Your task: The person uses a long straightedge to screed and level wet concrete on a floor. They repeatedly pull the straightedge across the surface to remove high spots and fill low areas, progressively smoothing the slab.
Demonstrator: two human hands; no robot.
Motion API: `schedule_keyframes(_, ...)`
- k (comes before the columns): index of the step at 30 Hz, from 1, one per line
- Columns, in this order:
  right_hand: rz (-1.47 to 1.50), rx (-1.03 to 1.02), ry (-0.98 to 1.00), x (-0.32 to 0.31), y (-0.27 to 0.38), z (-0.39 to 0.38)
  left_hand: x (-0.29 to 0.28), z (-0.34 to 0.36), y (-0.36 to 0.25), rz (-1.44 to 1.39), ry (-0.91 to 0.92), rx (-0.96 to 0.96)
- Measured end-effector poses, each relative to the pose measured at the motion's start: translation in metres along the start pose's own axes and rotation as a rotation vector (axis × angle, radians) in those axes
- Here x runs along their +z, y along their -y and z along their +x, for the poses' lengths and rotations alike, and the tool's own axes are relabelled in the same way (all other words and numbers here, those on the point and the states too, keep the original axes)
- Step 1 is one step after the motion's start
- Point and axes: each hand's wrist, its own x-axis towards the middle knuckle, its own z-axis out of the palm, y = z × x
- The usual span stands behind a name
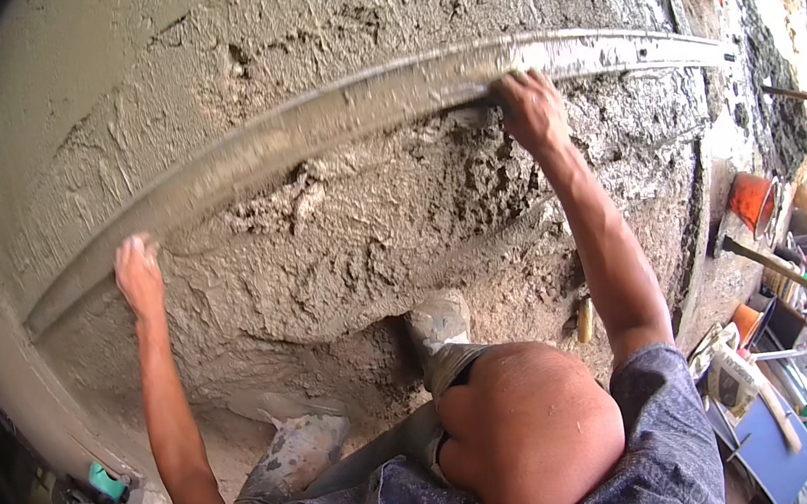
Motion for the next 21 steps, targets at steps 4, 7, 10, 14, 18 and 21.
schedule_keyframes(4,-0.015,-0.021,0.026,-0.005,0.004,-0.024,-0.01,-0.021,0.005,0.062,0.055,0.025)
schedule_keyframes(7,-0.063,0.024,0.201,-0.024,0.031,0.059,0.007,0.004,0.044,0.117,0.007,-0.008)
schedule_keyframes(10,-0.093,0.004,-0.096,-0.007,-0.007,0.125,0.004,0.089,0.036,0.078,-0.011,-0.01)
schedule_keyframes(14,0.0,0.153,0.248,-0.022,0.009,0.071,0.008,0.029,0.022,0.101,0.068,-0.035)
schedule_keyframes(18,-0.023,-0.002,0.104,-0.003,0.004,-0.042,-0.001,-0.07,0.012,0.018,0.129,0.061)
schedule_keyframes(21,-0.025,-0.044,0.012,-0.008,0.003,-0.014,0.007,-0.044,0.013,0.052,0.071,0.006)
